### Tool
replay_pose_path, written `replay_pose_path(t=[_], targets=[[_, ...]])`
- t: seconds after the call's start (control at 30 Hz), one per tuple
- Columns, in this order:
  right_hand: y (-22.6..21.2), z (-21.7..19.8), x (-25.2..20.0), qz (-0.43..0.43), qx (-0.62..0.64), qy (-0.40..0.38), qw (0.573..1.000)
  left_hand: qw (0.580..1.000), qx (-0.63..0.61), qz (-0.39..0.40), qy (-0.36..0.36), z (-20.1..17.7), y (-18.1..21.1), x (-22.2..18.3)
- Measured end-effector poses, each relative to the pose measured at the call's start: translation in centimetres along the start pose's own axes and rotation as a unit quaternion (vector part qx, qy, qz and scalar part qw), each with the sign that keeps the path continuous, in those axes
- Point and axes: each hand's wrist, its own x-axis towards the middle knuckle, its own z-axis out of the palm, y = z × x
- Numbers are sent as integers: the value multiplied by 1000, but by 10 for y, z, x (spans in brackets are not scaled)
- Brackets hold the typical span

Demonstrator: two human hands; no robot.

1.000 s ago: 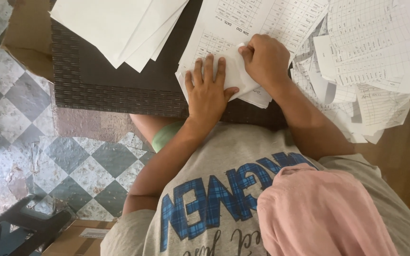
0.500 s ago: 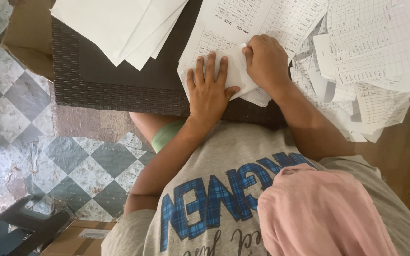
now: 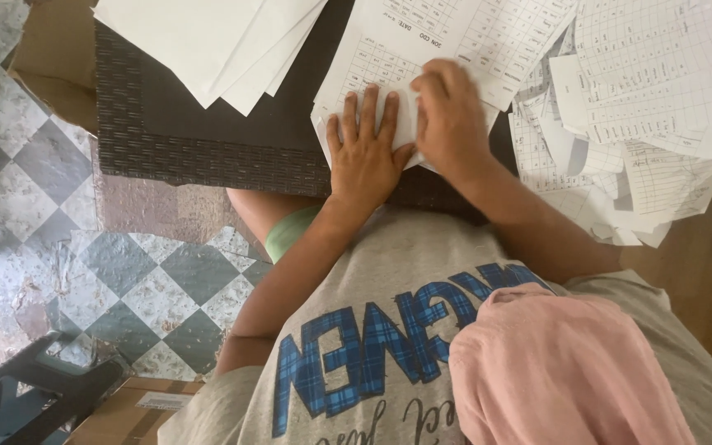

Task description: Folding and tearing small slips of paper from larger printed sheets to separate them.

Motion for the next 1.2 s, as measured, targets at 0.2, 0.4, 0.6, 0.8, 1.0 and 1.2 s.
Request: replay_pose_path(t=[0.2,0.4,0.6,0.8,1.0,1.2], targets=[[-25,19,-22,36,378,-222,898,994,47,33,-95,-6,2,0],[-25,17,-17,71,206,-309,926,998,63,8,-23,-11,3,1],[-6,25,-30,58,77,-307,947,999,-10,10,-52,-10,0,0],[-8,15,-25,33,53,-341,938,994,-64,-3,-93,-18,-18,-16],[1,-13,-23,93,-18,-436,895,998,2,-11,-57,-13,-25,-25],[21,-28,-37,142,-21,-425,894,997,18,1,-74,-8,-25,-25]])
